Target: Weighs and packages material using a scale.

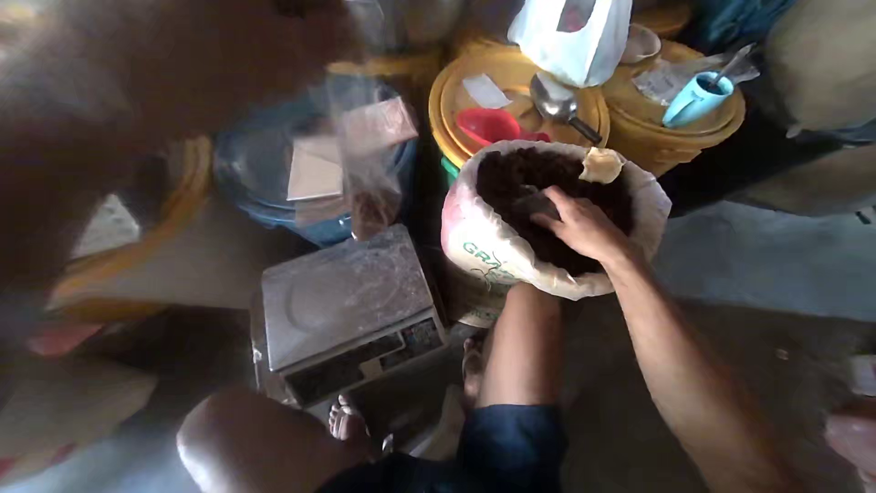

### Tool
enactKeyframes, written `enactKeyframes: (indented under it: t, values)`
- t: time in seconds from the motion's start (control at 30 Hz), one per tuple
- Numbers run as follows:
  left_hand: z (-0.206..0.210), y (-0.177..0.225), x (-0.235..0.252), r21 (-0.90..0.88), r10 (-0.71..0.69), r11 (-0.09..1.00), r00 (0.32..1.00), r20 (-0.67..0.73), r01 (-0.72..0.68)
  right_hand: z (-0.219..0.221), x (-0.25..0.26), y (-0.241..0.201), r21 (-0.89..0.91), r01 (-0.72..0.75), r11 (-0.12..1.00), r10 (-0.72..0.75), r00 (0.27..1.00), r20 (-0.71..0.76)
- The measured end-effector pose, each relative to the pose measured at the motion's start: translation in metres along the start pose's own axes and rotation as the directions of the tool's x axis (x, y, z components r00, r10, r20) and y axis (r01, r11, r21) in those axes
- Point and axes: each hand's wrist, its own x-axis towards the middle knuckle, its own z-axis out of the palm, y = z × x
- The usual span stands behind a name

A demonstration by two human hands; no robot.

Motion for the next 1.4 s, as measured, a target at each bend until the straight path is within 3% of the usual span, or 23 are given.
enactKeyframes:
  t: [0.1,0.17,0.23,0.33,0.4,0.47,0.57,0.63,0.73,0.83,1.1,1.3,1.4]
  values:
    - [0.02,-0.054,-0.047,0.038,-0.24,0.97,0.969,-0.054,0.242,0.001,-0.002,0.009,0.045,0.021,0.999,-0.021,1.0,0.003]
    - [0.014,-0.047,-0.074,-0.014,-0.397,0.918,0.918,-0.014,0.397,-0.005,-0.008,0.021,0.035,0.014,0.999,-0.015,1.0,0.01]
    - [0.004,-0.02,-0.103,-0.042,-0.58,0.812,0.813,0.046,0.582,-0.007,-0.016,0.029,0.034,-0.004,0.999,0.003,1.0,0.01]
    - [0.026,-0.034,-0.146,-0.141,-0.637,0.767,0.77,-0.048,0.626,0.002,-0.014,0.027,0.014,-0.015,1.0,0.015,1.0,-0.002]
    - [0.047,-0.067,-0.151,-0.198,-0.61,0.786,0.786,-0.1,0.585,0.006,-0.008,0.024,0.017,0.017,1.0,-0.016,0.999,-0.027]
    - [0.056,-0.085,-0.16,-0.108,-0.581,0.811,0.812,-0.046,0.574,0.003,-0.012,0.023,0.048,0.042,0.998,-0.039,0.998,-0.053]
    - [0.066,-0.016,-0.164,-0.084,-0.601,0.797,0.799,-0.016,0.598,-0.018,-0.038,0.026,0.105,0.044,0.994,-0.033,0.994,-0.101]
    - [0.1,0.025,-0.169,-0.126,-0.56,0.821,0.828,0.005,0.556,-0.032,-0.065,0.024,0.124,0.063,0.99,-0.047,0.99,-0.134]
    - [0.166,0.057,-0.172,-0.226,-0.431,0.881,0.902,-0.015,0.417,-0.047,-0.102,0.008,0.119,0.132,0.984,-0.113,0.982,-0.151]
    - [0.196,0.079,-0.166,-0.33,-0.453,0.839,0.892,0.021,0.433,-0.045,-0.123,-0.023,0.12,0.192,0.974,-0.177,0.976,-0.127]
    - [0.201,0.089,-0.161,-0.361,-0.471,0.811,0.88,0.065,0.461,0.043,-0.119,-0.114,0.19,0.301,0.934,-0.305,0.952,-0.01]
    - [0.202,0.093,-0.166,-0.398,-0.47,0.792,0.878,0.087,0.463,0.071,-0.093,-0.164,-0.047,0.259,0.965,-0.253,0.962,0.104]
    - [0.2,0.092,-0.167,-0.417,-0.476,0.778,0.874,0.097,0.47,0.067,-0.078,-0.196,-0.244,0.302,0.921,-0.272,0.95,0.15]
